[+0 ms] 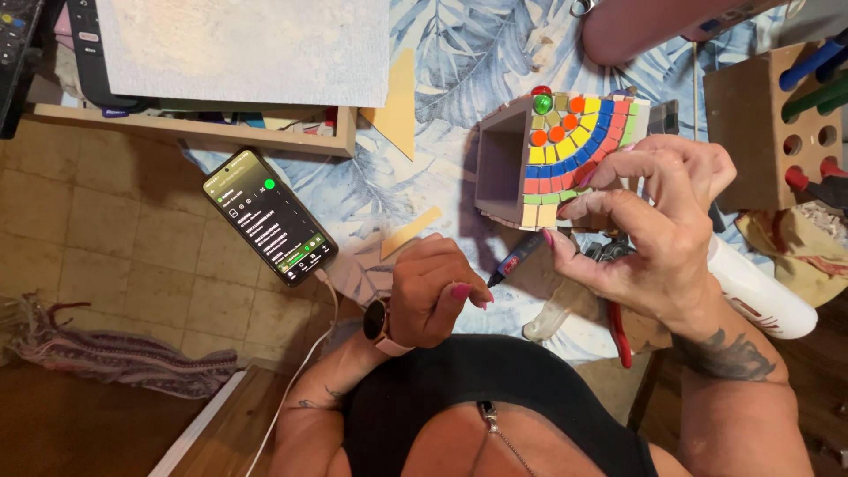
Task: Decorating a small box with a mosaic pattern by marking, cutting, and gluing wooden sticks.
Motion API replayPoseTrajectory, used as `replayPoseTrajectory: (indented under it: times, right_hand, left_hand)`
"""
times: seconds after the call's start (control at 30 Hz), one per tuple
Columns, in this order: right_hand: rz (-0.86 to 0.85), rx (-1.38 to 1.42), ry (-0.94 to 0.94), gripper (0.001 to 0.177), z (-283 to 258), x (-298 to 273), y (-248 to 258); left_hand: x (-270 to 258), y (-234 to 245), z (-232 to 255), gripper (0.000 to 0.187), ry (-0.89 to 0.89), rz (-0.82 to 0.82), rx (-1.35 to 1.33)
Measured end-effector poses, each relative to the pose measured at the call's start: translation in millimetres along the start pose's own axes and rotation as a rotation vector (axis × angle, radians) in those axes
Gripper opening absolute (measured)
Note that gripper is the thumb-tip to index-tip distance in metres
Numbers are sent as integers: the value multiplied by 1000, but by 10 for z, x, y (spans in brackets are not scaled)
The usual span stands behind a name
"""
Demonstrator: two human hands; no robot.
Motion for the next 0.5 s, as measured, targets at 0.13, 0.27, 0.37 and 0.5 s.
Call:
replayPoseTrajectory:
  times: [0.13, 0.27, 0.37, 0.5]
  right_hand:
    - [3, -7, 4, 23, 2, -4, -4]
    - [-2, -13, 1, 22, 0, -4, -5]
    - [-4, -6, -3, 22, -6, -5, -1]
    - [-4, 8, -2, 22, -13, -6, 4]
  left_hand:
    - [-4, 8, 4, 44, 1, 8, -5]
    - [-15, 7, -1, 44, 5, -6, -7]
    - [-18, 8, 1, 44, 2, 1, -6]
    - [-11, 18, 11, 43, -3, -5, -3]
Point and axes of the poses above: each hand's wrist, its own x-axis towards the middle knuckle, its own y-axis out of the back of the hand, z = x × y, the point moved 3 cm from there along x, towards the middle knuckle, and after that the axes turned 15 degrees about x, right-handed, at the moved point
